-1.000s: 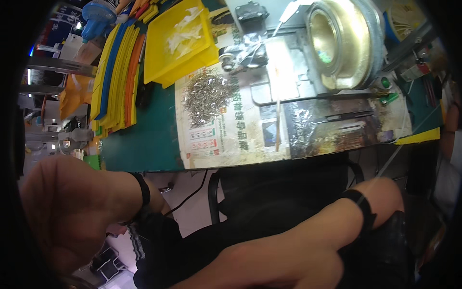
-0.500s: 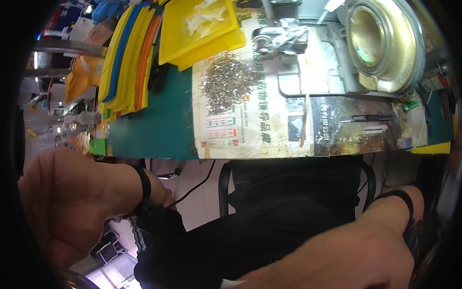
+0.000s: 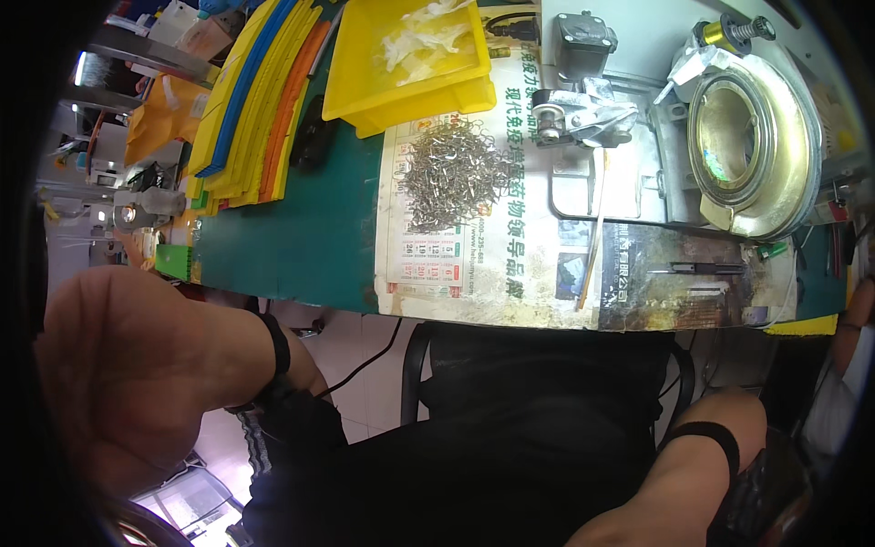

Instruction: Assembling small metal hardware components using a specialized machine, tweezers, and adhesive.

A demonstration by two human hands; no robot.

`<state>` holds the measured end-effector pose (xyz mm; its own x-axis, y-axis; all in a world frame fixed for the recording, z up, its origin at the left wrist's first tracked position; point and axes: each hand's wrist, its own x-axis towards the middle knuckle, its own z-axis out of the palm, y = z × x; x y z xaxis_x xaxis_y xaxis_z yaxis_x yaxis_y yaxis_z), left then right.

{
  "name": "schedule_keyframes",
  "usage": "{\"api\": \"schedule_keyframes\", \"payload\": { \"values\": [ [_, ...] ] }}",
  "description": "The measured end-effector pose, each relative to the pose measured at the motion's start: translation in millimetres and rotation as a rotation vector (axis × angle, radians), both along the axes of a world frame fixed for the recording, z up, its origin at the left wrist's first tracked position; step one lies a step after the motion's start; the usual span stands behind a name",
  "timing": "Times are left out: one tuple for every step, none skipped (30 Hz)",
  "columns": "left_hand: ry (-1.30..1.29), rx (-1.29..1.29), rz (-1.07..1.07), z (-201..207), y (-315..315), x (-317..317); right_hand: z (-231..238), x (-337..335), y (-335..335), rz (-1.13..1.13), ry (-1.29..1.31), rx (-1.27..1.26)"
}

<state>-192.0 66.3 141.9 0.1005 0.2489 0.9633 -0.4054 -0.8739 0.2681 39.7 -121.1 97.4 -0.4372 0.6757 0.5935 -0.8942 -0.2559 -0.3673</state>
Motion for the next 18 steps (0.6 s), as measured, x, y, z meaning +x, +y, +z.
{"api": "schedule_keyframes", "payload": {
  "values": [
    [-0.017,-0.047,-0.013,0,-1,-1,-1,-4,-2,0.052,0.081,-0.065],
    [-0.022,-0.052,-0.014,-1,0,-1,-1,-8,5,0.102,0.162,-0.131],
    [-0.021,-0.056,-0.022,-3,0,0,-3,-11,-1,0.149,0.244,-0.197],
    [-0.02,-0.058,-0.029,-5,2,-1,-6,-16,-12,0.197,0.325,-0.26],
    [-0.019,-0.061,-0.04,-7,3,0,-7,-22,-19,0.241,0.408,-0.323],
    [-0.017,-0.064,-0.053,-8,5,1,-8,-29,-26,0.282,0.491,-0.386],
    [-0.017,-0.066,-0.063,-10,6,2,-10,-33,-21,0.326,0.574,-0.448],
    [-0.017,-0.067,-0.073,-12,6,2,-11,-31,-25,0.369,0.657,-0.509],
    [-0.017,-0.069,-0.084,-14,7,3,-15,-36,-22,0.363,0.652,-0.511],
    [-0.017,-0.071,-0.1,-15,8,5,-17,-39,-12,0.252,0.567,-0.334],
    [-0.019,-0.07,-0.118,-16,10,8,-20,-39,-1,0.14,0.476,-0.156],
    [-0.021,-0.069,-0.136,-16,11,11,-22,-37,10,0.031,0.379,0.021],
    [-0.02,-0.069,-0.15,-16,13,13,-24,-36,20,-0.072,0.281,0.195],
    [-0.02,-0.069,-0.164,-17,14,15,-25,-33,25,-0.174,0.179,0.367],
    [-0.018,-0.068,-0.177,-17,15,18,-25,-31,26,-0.181,0.172,0.368],
    [-0.013,-0.07,-0.183,-17,14,18,-25,-29,27,-0.176,0.145,0.355],
    [-0.014,-0.073,-0.183,-17,13,17,-25,-28,27,-0.17,0.12,0.342],
    [-0.026,-0.071,-0.187,-16,15,12,-25,-26,27,-0.162,0.096,0.329]
  ]
}}
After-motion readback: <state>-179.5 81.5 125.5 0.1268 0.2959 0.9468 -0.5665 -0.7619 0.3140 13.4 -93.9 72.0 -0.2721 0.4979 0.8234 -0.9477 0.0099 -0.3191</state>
